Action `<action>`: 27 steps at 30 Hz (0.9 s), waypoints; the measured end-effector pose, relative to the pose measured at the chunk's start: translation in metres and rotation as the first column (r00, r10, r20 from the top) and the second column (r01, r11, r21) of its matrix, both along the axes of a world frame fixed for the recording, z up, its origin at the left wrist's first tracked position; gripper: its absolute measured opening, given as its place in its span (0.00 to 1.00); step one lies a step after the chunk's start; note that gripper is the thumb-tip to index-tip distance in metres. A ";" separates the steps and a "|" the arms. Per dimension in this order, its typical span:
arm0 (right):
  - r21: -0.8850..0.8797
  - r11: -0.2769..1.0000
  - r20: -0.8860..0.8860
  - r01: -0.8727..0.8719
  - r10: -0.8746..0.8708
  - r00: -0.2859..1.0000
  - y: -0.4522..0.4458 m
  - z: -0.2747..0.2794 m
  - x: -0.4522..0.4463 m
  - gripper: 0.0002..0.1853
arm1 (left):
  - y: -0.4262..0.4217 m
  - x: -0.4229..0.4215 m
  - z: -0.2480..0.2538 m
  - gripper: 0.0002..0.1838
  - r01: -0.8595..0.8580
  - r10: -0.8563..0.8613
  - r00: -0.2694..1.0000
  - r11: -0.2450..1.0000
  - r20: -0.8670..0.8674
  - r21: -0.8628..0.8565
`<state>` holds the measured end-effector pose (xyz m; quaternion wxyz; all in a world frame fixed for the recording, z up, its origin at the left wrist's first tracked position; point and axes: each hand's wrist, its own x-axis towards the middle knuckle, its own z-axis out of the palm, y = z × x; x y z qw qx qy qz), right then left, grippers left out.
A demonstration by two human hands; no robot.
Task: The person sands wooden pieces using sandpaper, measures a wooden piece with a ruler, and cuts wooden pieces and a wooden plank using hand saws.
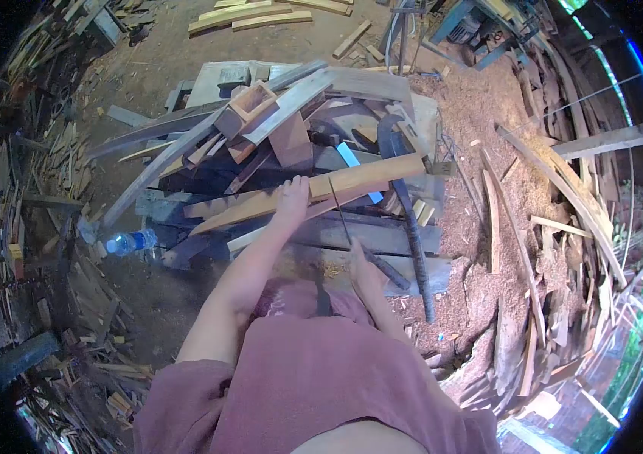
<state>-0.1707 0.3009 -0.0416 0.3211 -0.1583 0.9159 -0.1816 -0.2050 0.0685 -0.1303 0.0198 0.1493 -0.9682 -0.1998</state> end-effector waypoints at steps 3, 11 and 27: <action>-0.381 0.901 -0.371 -0.207 0.056 0.927 0.056 -0.045 0.016 0.29 | 0.000 -0.004 -0.001 0.29 0.019 -0.019 0.999 1.000 0.047 0.020; -0.190 0.971 -0.110 0.143 -0.166 0.980 0.020 -0.009 -0.006 0.26 | 0.037 -0.042 -0.005 0.21 0.013 -0.014 1.000 0.999 -0.014 -0.043; -0.091 0.988 -0.119 0.125 -0.135 0.984 -0.016 -0.041 -0.025 0.24 | 0.037 -0.042 -0.013 0.24 -0.036 0.033 0.999 0.992 -0.027 -0.119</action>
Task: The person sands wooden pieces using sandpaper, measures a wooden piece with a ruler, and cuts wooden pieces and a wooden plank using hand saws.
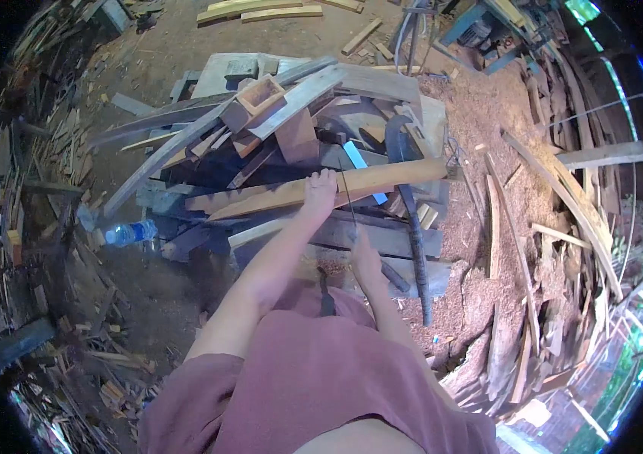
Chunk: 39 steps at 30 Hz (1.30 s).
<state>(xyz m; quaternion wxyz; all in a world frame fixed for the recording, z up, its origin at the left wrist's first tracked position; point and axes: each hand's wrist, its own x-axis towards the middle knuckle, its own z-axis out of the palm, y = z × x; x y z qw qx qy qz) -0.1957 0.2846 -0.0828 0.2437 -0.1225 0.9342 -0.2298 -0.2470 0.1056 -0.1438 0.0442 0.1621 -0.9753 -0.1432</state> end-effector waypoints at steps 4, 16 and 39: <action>0.033 0.999 0.042 -0.009 0.008 0.999 0.001 0.006 -0.002 0.24 | 0.000 0.005 0.016 0.21 0.024 -0.024 1.000 1.000 0.007 0.001; -0.030 0.998 -0.085 -0.058 0.056 0.995 -0.005 -0.023 -0.012 0.25 | -0.001 0.005 0.007 0.17 0.013 -0.011 0.998 0.999 -0.057 0.043; 0.058 0.997 -0.043 -0.053 0.056 0.998 -0.038 -0.008 -0.037 0.22 | -0.001 0.004 0.014 0.12 0.028 -0.028 0.999 0.999 0.014 0.030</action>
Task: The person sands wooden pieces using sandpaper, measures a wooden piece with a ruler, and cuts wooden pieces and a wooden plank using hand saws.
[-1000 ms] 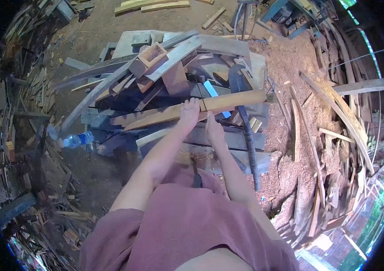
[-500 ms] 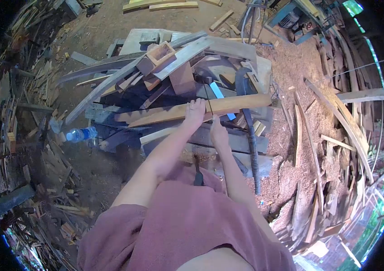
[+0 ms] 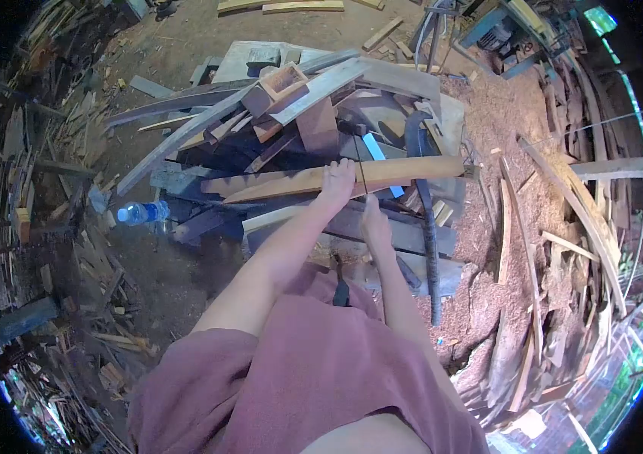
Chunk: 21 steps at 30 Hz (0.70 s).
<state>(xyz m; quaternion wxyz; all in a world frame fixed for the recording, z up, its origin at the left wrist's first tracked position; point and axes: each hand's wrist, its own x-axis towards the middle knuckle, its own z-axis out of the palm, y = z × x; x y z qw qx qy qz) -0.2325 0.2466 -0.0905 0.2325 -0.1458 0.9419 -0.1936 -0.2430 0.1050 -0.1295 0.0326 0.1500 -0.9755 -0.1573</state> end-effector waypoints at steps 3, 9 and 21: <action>-0.046 0.999 -0.013 0.011 -0.012 1.000 -0.014 -0.010 -0.013 0.22 | -0.002 -0.001 -0.003 0.17 0.019 -0.018 0.999 1.000 0.043 -0.009; -0.278 0.960 -0.049 -0.009 -0.005 0.999 0.032 0.007 0.017 0.23 | -0.028 0.031 0.030 0.42 -0.034 0.024 0.998 0.985 0.059 0.171; -0.040 0.999 0.073 -0.007 0.010 0.997 0.006 0.004 0.039 0.25 | -0.049 0.075 -0.021 0.36 -0.117 0.122 0.988 0.991 -0.093 0.058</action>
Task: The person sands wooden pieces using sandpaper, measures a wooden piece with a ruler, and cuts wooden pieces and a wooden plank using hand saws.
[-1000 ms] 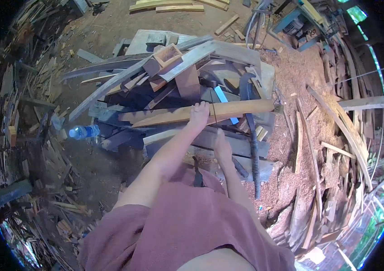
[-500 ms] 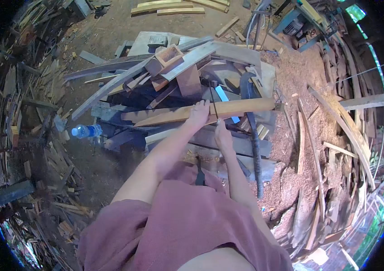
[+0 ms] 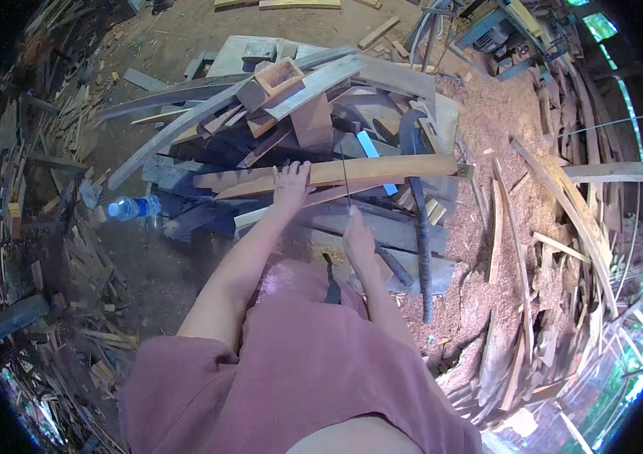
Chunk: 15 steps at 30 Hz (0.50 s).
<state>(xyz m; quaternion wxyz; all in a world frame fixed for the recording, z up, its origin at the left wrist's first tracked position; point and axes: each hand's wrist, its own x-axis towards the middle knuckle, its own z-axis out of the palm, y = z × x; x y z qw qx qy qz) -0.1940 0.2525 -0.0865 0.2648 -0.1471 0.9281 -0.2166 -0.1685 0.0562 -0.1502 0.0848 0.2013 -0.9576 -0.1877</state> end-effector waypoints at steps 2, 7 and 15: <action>-0.007 1.000 -0.035 -0.006 0.006 0.999 -0.008 -0.002 -0.003 0.25 | -0.002 -0.001 0.006 0.35 0.003 -0.003 1.000 1.000 -0.012 0.004; -0.013 1.000 -0.032 -0.014 0.013 0.999 0.015 -0.002 0.014 0.25 | 0.000 -0.003 0.010 0.35 0.002 -0.003 0.999 1.000 0.032 0.015; 0.043 0.999 -0.014 -0.011 0.011 1.000 -0.016 -0.003 -0.019 0.24 | 0.000 -0.001 0.001 0.34 -0.016 0.016 1.000 0.999 0.009 0.042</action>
